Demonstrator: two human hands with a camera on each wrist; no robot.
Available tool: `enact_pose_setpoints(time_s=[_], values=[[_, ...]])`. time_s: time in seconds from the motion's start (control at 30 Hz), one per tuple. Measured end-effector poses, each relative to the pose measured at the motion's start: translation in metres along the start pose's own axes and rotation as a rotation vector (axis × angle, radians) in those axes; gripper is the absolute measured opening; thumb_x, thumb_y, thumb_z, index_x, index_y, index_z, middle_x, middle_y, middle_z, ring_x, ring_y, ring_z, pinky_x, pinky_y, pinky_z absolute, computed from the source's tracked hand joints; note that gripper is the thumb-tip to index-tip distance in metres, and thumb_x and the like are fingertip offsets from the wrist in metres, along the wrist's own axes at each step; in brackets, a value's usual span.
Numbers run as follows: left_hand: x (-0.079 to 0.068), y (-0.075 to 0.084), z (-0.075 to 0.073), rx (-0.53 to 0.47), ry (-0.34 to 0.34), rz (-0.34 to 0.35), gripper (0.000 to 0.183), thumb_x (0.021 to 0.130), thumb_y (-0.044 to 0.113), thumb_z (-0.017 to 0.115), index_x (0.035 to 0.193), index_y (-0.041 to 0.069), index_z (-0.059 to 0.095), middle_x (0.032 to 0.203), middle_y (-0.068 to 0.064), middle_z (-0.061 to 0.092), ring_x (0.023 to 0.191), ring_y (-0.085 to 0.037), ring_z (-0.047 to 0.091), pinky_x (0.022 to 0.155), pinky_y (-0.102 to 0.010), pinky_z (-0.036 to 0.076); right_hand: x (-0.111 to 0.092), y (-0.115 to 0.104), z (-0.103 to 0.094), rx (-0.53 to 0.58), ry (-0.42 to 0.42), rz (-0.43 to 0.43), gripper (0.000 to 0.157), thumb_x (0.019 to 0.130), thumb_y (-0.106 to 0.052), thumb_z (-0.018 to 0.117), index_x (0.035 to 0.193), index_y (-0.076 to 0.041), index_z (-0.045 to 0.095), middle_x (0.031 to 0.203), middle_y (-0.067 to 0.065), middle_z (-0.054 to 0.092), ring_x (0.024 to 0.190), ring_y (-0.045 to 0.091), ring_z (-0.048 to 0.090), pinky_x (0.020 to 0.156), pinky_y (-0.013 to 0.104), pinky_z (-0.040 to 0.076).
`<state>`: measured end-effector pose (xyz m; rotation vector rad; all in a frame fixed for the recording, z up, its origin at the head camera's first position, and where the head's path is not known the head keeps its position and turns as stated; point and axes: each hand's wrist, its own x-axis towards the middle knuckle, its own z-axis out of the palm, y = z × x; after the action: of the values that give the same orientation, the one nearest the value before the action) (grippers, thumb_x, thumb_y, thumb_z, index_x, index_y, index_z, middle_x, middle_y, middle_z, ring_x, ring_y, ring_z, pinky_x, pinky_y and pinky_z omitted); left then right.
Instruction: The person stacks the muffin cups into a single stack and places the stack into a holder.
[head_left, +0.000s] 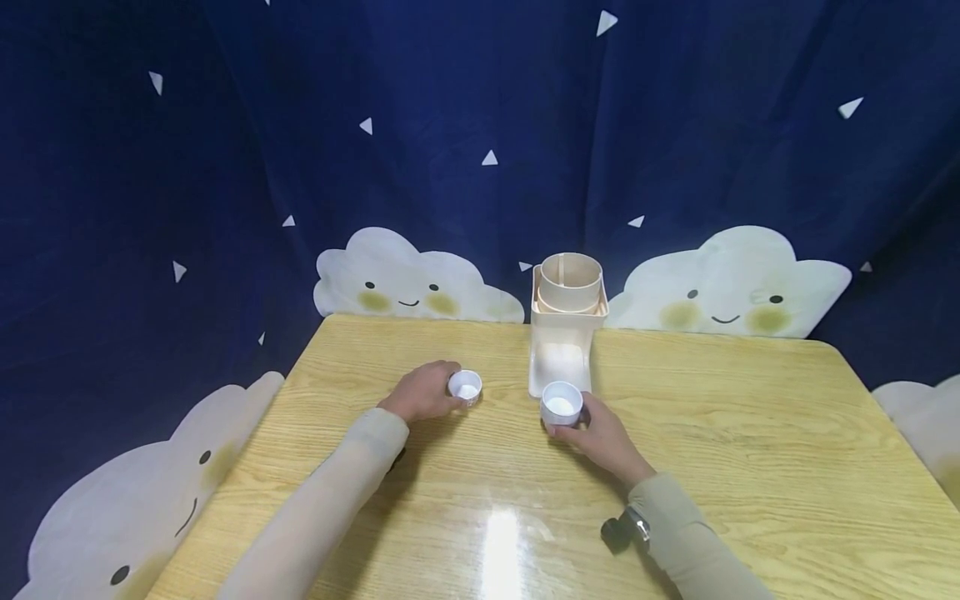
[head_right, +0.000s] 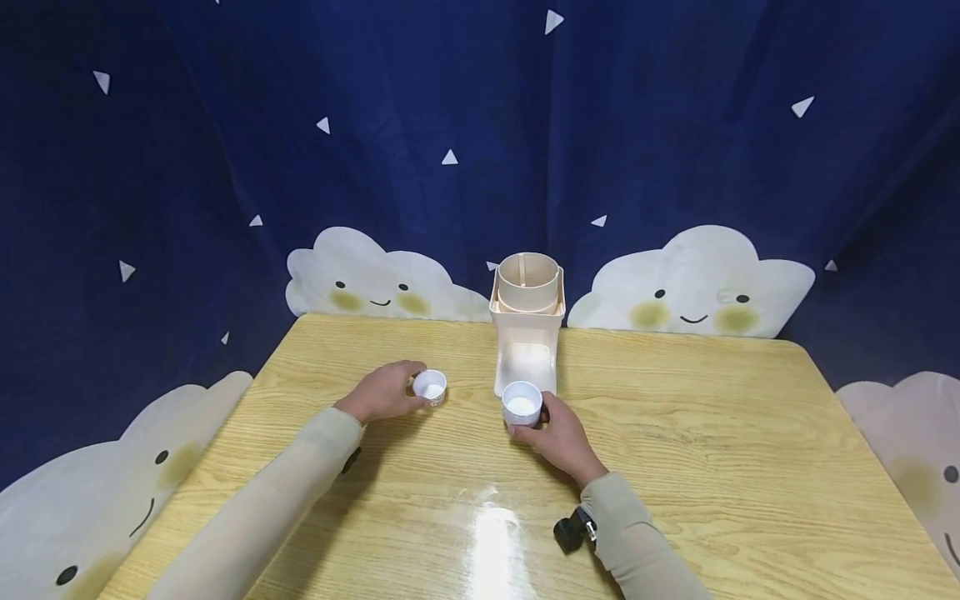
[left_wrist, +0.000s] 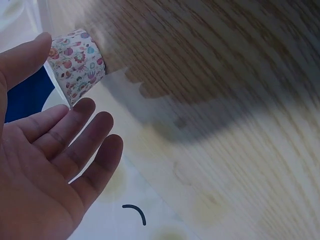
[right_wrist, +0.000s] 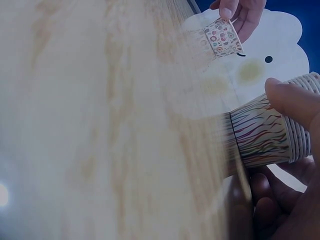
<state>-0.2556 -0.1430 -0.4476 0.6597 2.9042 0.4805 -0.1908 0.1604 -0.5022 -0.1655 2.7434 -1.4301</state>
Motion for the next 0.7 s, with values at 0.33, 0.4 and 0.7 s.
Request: enact_pose_setpoints(time_s=[0.33,0.4,0.7], values=[[0.0023,0.0021,-0.0002,-0.006,-0.008,-0.009,0.031,0.082,0.033,0.079,0.092,0.009,0.063,0.079,0.002,0.056,0.072,-0.014,0.048,0.065,-0.029,0.041,-0.0018,-0.0018,-0.0006,-0.02,0.011,-0.013,0.067,0.078,-0.028,0.083,0.131,0.001,0.054,0.13,0.023,0.063,0.124,0.04,0.058,0.107,0.057,0.044],[0.0035,0.0012,0.0008,-0.006,-0.01,-0.01,0.032,0.083,0.036,0.078,0.093,0.009,0.063,0.079,0.002,0.056,0.072,-0.014,0.049,0.065,-0.029,0.041,-0.0015,-0.0014,-0.0008,-0.017,0.012,-0.014,0.067,0.078,-0.028,0.083,0.132,0.0,0.054,0.131,0.022,0.063,0.124,0.04,0.058,0.107,0.057,0.044],[0.0066,0.0028,0.0024,-0.029,-0.007,-0.031,0.038,0.082,0.038,0.078,0.104,0.009,0.067,0.094,-0.003,0.069,0.081,-0.015,0.058,0.075,-0.034,0.05,0.0011,0.0016,0.0001,0.006,0.006,-0.008,0.067,0.078,-0.027,0.083,0.132,-0.001,0.054,0.133,0.021,0.062,0.127,0.038,0.057,0.109,0.055,0.043]])
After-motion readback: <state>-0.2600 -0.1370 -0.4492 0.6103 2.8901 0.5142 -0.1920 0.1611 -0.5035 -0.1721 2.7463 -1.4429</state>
